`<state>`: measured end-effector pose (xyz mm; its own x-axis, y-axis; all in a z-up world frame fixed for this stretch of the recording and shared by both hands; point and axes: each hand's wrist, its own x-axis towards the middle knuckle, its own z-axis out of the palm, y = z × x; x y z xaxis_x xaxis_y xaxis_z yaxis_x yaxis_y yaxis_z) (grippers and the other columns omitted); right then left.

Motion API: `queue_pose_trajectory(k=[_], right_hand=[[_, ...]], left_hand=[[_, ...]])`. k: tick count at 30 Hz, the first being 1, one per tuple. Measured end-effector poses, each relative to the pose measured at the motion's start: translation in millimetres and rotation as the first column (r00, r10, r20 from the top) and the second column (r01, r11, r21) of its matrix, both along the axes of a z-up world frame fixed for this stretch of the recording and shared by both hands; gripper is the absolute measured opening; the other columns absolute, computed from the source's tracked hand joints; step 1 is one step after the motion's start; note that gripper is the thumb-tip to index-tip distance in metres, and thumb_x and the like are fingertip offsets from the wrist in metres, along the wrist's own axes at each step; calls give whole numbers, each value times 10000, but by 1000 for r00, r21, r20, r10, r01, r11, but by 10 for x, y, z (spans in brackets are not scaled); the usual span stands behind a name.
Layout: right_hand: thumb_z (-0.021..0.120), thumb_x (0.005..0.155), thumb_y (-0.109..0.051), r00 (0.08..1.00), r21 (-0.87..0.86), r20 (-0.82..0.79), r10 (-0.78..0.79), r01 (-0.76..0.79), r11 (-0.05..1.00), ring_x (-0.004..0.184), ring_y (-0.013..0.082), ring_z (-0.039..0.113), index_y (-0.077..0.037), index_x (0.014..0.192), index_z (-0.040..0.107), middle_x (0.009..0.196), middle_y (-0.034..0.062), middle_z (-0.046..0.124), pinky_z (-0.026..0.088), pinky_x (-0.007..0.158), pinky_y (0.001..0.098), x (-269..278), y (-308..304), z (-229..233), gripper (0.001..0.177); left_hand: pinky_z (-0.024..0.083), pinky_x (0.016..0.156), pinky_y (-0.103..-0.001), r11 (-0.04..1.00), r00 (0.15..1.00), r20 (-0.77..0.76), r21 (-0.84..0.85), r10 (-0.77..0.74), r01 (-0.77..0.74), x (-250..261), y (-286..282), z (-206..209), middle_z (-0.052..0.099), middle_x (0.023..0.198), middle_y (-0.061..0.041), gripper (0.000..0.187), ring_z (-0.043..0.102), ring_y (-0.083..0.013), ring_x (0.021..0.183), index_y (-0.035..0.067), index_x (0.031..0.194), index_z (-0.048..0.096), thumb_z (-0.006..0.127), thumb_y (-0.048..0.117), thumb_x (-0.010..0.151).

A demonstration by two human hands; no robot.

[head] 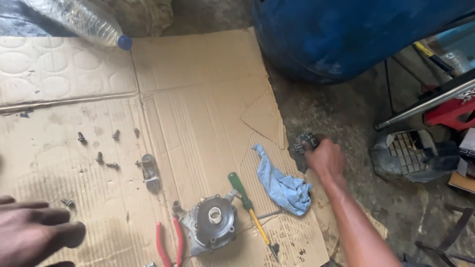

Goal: Repairing a mechanical car component by disassembling and inspecting its internal parts on a cardboard surface.

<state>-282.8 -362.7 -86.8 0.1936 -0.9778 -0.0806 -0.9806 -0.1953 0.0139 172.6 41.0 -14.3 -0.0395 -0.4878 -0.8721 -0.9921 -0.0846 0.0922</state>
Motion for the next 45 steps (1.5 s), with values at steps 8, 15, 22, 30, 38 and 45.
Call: queue_pose_trajectory(k=[8, 15, 22, 30, 38, 45], right_hand=[[682, 1001, -56, 886, -369, 384, 260, -111, 923, 928, 166, 754, -196, 1335, 745, 1136, 112, 771, 594, 837, 307, -293, 79, 737, 368], [696, 826, -98, 932, -300, 168, 322, -263, 917, 929, 387, 721, -217, 1240, 773, 1152, 213, 723, 580, 817, 457, -329, 123, 136, 437], [645, 895, -127, 979, -328, 53, 197, -169, 929, 938, 395, 718, -192, 1213, 771, 1041, 202, 744, 565, 820, 493, -364, 34, -165, 349], [663, 860, -172, 990, -271, 28, 138, -126, 954, 817, 353, 729, -133, 988, 807, 920, 177, 753, 579, 771, 474, -1011, -330, -590, 197], [607, 978, -153, 968, -345, 137, 208, -151, 926, 917, 427, 708, -237, 1286, 773, 1005, 226, 735, 552, 787, 540, -306, 100, 38, 359], [655, 878, -140, 958, -289, 75, 275, -243, 926, 889, 405, 719, -164, 1257, 756, 996, 225, 735, 563, 771, 500, -600, -106, -182, 393]], left_hand=[[521, 1048, -333, 992, 996, 56, 110, -69, 62, -490, -376, 320, 636, 1108, 192, 436, 624, 6, 1197, 394, 1251, 542, 505, 701, 944], [459, 1080, -467, 990, 997, -19, -119, -79, 76, -344, -133, -115, 604, 1235, 158, 464, 557, -132, 1296, 418, 1318, 531, 527, 694, 945], [485, 1090, -382, 997, 996, -79, -67, -37, 32, -549, -452, 246, 611, 1236, 129, 403, 576, -121, 1285, 359, 1312, 533, 525, 579, 974], [481, 1048, -411, 985, 987, -149, -168, -54, 28, -472, -365, 100, 647, 1193, 64, 364, 606, -182, 1235, 304, 1246, 576, 555, 542, 971], [507, 1006, -411, 981, 979, -195, -194, -52, 14, -541, -592, 330, 669, 1147, 46, 341, 623, -189, 1190, 268, 1212, 577, 555, 514, 977], [543, 978, -391, 983, 987, -150, -163, 55, -79, -608, -692, 596, 669, 1128, 43, 284, 655, -195, 1137, 260, 1177, 600, 559, 448, 968]])
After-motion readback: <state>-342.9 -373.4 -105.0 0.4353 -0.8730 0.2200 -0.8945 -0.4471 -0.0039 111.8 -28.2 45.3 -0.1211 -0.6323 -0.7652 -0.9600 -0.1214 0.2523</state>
